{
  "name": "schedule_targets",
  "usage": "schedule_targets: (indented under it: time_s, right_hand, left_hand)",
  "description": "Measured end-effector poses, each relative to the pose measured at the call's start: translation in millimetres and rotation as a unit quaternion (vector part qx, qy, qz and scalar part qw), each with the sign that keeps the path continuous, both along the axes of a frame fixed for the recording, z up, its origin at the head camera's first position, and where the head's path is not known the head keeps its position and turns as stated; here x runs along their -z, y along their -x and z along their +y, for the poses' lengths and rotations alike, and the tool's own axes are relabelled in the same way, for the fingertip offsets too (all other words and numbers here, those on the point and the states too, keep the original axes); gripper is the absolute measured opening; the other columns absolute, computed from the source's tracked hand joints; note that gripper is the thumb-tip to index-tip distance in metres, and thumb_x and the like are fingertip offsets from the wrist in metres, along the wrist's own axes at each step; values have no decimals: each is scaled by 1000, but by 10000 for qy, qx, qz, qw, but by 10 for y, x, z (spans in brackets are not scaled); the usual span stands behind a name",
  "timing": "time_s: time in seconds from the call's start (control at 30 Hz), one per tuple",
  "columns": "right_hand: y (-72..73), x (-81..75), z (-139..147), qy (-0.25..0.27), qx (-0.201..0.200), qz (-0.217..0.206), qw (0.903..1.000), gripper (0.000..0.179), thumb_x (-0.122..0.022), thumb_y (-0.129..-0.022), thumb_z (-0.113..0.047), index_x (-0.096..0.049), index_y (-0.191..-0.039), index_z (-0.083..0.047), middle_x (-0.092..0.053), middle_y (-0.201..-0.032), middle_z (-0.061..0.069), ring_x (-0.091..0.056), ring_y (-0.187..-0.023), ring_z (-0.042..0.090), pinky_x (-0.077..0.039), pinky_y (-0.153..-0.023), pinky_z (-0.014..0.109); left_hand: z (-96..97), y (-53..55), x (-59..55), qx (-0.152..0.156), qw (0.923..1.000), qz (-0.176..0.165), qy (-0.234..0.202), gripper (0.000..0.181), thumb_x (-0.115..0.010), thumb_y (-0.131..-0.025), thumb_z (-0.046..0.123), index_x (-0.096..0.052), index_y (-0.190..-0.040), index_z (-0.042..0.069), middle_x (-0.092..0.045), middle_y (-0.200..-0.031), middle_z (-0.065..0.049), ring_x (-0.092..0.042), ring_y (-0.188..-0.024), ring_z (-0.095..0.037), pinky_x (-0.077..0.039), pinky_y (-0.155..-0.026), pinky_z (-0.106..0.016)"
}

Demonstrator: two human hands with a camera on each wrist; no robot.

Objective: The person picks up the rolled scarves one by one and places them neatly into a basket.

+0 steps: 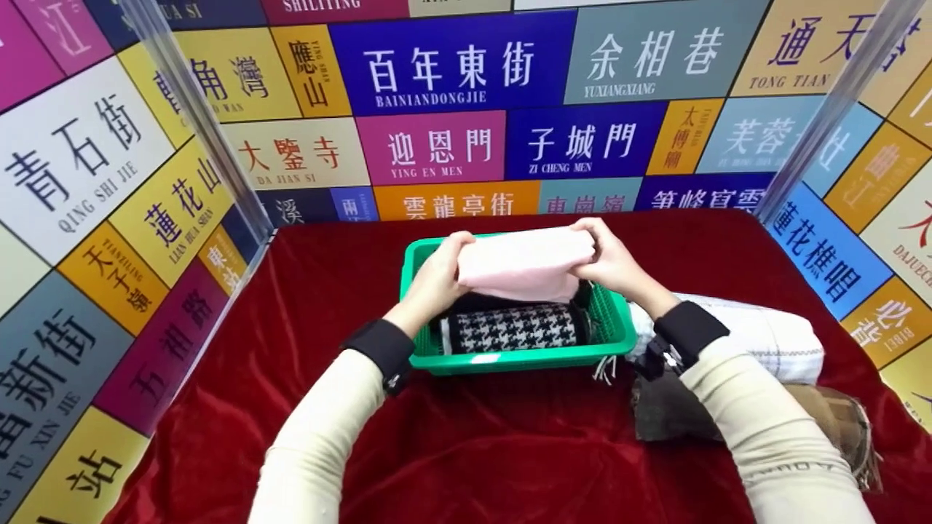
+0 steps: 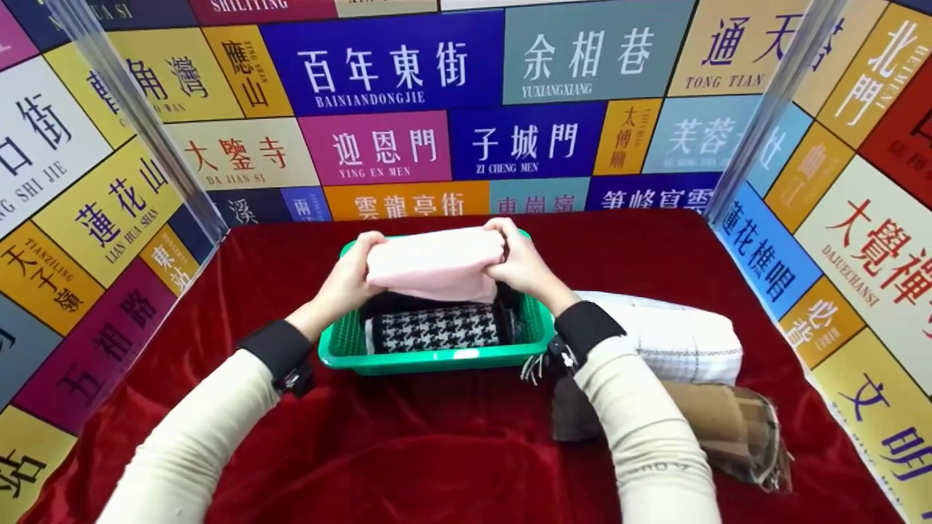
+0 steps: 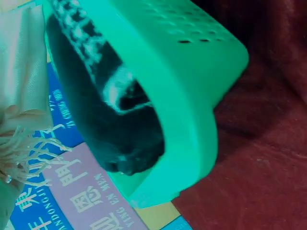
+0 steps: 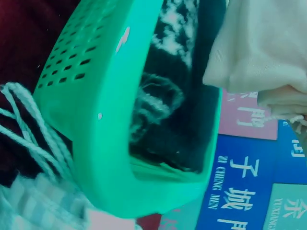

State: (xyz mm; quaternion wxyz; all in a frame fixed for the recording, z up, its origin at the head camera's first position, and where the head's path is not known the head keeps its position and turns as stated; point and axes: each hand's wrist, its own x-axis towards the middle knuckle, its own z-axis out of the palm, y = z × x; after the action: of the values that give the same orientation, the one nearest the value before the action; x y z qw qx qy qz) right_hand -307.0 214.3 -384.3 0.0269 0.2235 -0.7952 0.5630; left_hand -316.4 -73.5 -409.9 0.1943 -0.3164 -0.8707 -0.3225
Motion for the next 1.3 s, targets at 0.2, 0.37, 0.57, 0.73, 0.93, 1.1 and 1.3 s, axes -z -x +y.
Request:
schedule_targets:
  time_s: [0.2,0.37,0.57,0.73,0.93,1.1,1.3]
  right_hand:
    - [-2,184,-9,-1009,-72,274,9945,51,-66,-71,10,-43,-116,6,-52,-115,25,-51,-89,23,-45,-70,23]
    - [129,467,50,-1280,-348,-220,9909,56,-67,-77,1,-43,-127,-5,-53,-118,19,-49,-89,23,-42,-72,27]
    - [213,508,56,-1318,-738,-924,9842,49,-60,-86,-7,-39,-130,-5,-47,-121,18,-45,-93,24,-40,-76,31]
    - [219,497,30,-1678,-812,-1225,9748,45,-55,-89,-8,-37,-129,0,-45,-123,20,-44,-100,26,-37,-82,33]
    - [261,506,-1,-2157,-837,-1490,9614,47,-54,-89,-9,-34,-130,3,-43,-125,23,-44,-103,28,-38,-79,31]
    - [289,504,-6,-2206,-890,-1638,9574,49,-52,-90,-9,-32,-131,5,-38,-129,24,-40,-107,29,-36,-83,34]
    - [226,506,37,-1876,-742,-1519,9676,61,-58,-87,-11,-27,-137,0,-38,-133,24,-40,-114,31,-35,-91,38]
  left_hand:
    - [-28,50,193,-3,9963,-525,680,45,-69,-75,6,-44,-113,6,-54,-110,-11,-52,-100,-22,-44,-86,-34]
    - [-81,32,338,62,9860,-1512,703,50,-72,-74,8,-40,-113,8,-56,-109,-13,-54,-96,-25,-45,-81,-38]
    - [-112,56,353,151,9738,-2085,893,57,-74,-71,9,-40,-116,8,-60,-109,-19,-57,-96,-30,-46,-84,-40]
    - [-103,65,347,118,9645,-2336,1222,56,-74,-73,12,-42,-119,7,-60,-110,-19,-58,-98,-29,-45,-86,-39]
    - [-83,73,338,98,9572,-2466,1513,53,-72,-74,12,-44,-118,4,-59,-112,-18,-57,-102,-30,-45,-87,-39]
    - [-70,80,333,72,9516,-2662,1537,53,-72,-75,13,-44,-120,4,-57,-116,-18,-55,-106,-30,-44,-89,-39]
    - [-86,68,332,66,9507,-2813,1305,64,-74,-73,12,-42,-127,7,-54,-124,-15,-52,-112,-27,-41,-94,-39]
